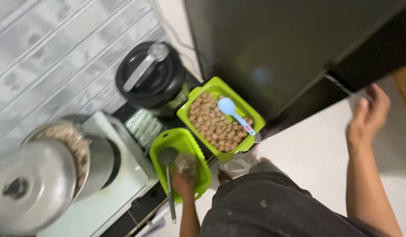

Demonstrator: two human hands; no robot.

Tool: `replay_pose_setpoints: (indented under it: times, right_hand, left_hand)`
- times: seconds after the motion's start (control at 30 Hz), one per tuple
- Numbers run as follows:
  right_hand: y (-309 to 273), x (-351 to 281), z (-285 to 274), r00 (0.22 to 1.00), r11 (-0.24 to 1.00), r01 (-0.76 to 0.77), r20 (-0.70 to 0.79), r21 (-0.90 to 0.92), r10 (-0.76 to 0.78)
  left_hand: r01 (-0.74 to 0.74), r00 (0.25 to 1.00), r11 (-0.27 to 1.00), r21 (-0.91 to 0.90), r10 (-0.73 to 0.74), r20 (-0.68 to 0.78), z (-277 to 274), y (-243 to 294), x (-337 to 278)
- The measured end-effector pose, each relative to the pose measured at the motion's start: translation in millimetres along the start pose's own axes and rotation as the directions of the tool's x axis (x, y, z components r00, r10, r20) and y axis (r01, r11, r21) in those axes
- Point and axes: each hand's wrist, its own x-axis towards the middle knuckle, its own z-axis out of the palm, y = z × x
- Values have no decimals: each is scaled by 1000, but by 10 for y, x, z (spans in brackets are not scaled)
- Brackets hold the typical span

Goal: The person scoops meatballs from a large plastic container into smaller clear plastic bags using a blue spoon, then puts the filled bags into a refrigerator.

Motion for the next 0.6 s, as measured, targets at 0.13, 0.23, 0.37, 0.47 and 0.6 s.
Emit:
replay_pose_setpoints:
  times: [0.13,0.23,0.37,0.47,0.6]
  right_hand:
    - [340,319,-31,995,986,82,72,-145,-72]
    - [513,479,-95,967,980,197,166,-13,-192]
    - [957,664,-162,935,980,97,322,174,-150]
    - [1039,759,-135,918,967,95,356,236,-177]
    - [873,848,-175,932,939,32,330,342,-151]
  left_hand:
    - [154,979,985,79,-163,120,-421,122,-58]
    - [300,943,954,7,-298,152,-604,147,-154]
    - [13,975,983,182,28,-219,-774,264,-360]
    - [27,995,994,104,-17,-100,-1102,847,-603]
    - [-26,994,1000,14,24,107,-1430,1874,-1039]
